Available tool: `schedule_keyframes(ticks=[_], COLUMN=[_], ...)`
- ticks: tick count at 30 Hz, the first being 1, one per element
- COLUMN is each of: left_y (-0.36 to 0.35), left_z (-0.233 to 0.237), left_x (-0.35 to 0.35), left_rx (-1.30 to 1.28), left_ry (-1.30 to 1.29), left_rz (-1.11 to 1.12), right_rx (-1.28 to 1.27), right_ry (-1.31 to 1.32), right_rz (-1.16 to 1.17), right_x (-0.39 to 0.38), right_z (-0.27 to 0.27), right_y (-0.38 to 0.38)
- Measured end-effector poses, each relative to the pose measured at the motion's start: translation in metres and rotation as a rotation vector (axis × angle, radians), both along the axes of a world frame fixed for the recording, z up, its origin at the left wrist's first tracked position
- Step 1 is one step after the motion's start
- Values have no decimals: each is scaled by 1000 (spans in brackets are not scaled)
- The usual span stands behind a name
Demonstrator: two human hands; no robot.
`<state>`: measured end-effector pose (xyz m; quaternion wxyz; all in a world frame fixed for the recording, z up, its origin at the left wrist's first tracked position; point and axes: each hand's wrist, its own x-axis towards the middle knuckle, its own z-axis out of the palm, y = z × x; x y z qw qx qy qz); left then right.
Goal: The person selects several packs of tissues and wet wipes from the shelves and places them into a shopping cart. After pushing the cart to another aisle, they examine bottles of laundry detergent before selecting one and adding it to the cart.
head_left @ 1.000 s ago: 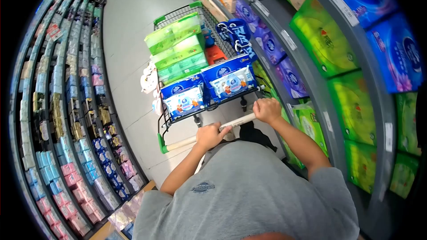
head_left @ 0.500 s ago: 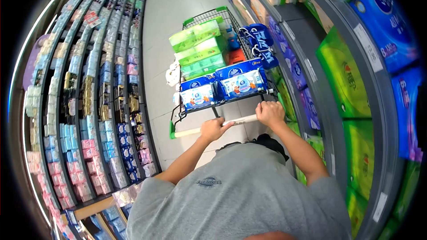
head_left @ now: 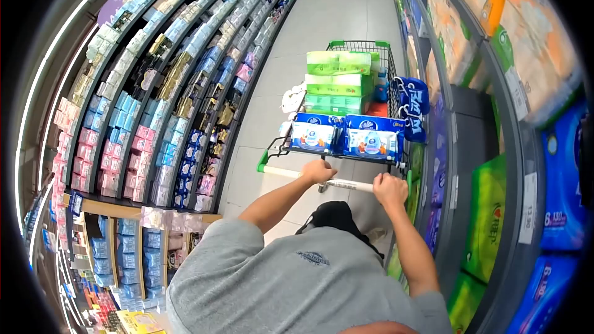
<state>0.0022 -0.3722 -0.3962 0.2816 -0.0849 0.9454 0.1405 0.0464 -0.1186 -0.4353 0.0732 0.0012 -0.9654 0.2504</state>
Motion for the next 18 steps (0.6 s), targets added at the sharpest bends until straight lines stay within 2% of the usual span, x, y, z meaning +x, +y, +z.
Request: schedule_keyframes(ticks=[4,8,9,13,16,18], left_y=[-1,-13,-13,-4,-3,-6], left_z=[-3,-25,-30,-26,-40,-31], left_x=[-10,-21,-24,-41,-52,-64], left_rx=[-49,-139,-186,-174,-169,-95], left_ry=[-53,-86,-76,-180,-191,-259], left_rz=[101,73,2,-42,-109,-165], right_rx=[8,-5,-34,-71,-50,-44], right_ry=[-14,-97,-185,-51,-2,43], right_rz=[1,-21,-45,-33,-78,-78], right_x=[1,-3,-6,-16,-26,-37], right_z=[2,3,-1,-22,-37,-27], right_y=[-5,-11,-11,-11,-8,-10])
